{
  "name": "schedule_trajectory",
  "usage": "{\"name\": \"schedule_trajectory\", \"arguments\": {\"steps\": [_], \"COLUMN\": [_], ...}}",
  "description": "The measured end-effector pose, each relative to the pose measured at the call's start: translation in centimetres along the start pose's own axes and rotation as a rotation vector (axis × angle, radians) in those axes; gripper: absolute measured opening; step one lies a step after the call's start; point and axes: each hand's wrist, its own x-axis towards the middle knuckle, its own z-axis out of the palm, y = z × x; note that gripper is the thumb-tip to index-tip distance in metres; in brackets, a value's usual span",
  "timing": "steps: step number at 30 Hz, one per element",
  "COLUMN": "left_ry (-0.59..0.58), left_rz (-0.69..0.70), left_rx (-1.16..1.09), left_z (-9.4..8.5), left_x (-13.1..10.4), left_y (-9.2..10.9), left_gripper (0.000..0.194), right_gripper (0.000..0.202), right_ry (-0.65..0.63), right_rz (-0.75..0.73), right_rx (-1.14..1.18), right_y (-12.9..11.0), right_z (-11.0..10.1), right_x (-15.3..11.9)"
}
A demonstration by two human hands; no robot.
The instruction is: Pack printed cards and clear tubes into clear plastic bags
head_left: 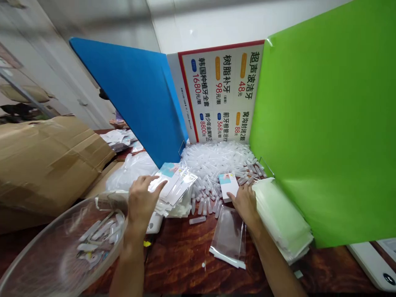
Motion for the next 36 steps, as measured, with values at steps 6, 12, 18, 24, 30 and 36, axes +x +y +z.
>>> {"name": "schedule_trajectory", "arguments": {"steps": [6,12,18,24,30,36], "left_ry": [-0.347,-0.727,-0.744,-0.761,-0.567,-0.37], "left_rz": [-0.142,-0.185,-0.239,-0.327,-0.472,-0.869], "left_rx": [-0.535,-0.247,-0.48,-0.737,-0.854,-1.28], "left_z": [4.5,11.5,11.5,10.8,8.5,6.9], "left_x": [-11.2,-18.0,-17.3,-15.9,-14.2,-13.1], "left_y": [7.6,8.4,6.1,4.5,4.6,6.2], "left_gripper": [0.021,0.049,0.016,0.032,0.032,0.042], "right_gripper": [0.039,0.028,0.039,0.038,0.035,0.02], "right_ry": [0.038,0.052,-0.093,-0.042,-0.137,-0.248], "right_rz": [0.093,0.143,0.266,0.412,0.397,-0.013], "right_rx": [0.181,0.618,1.191,1.489,1.275,0.853], "right_y": [0.2,1.2,2.5,3.5,5.3,5.1], "right_z": [-0.3,-1.9,-5.2,-7.0,-6.2,-7.2], "right_x": [-0.1,-0.6,-3.9,-7.2,-9.3,-9.2]}}
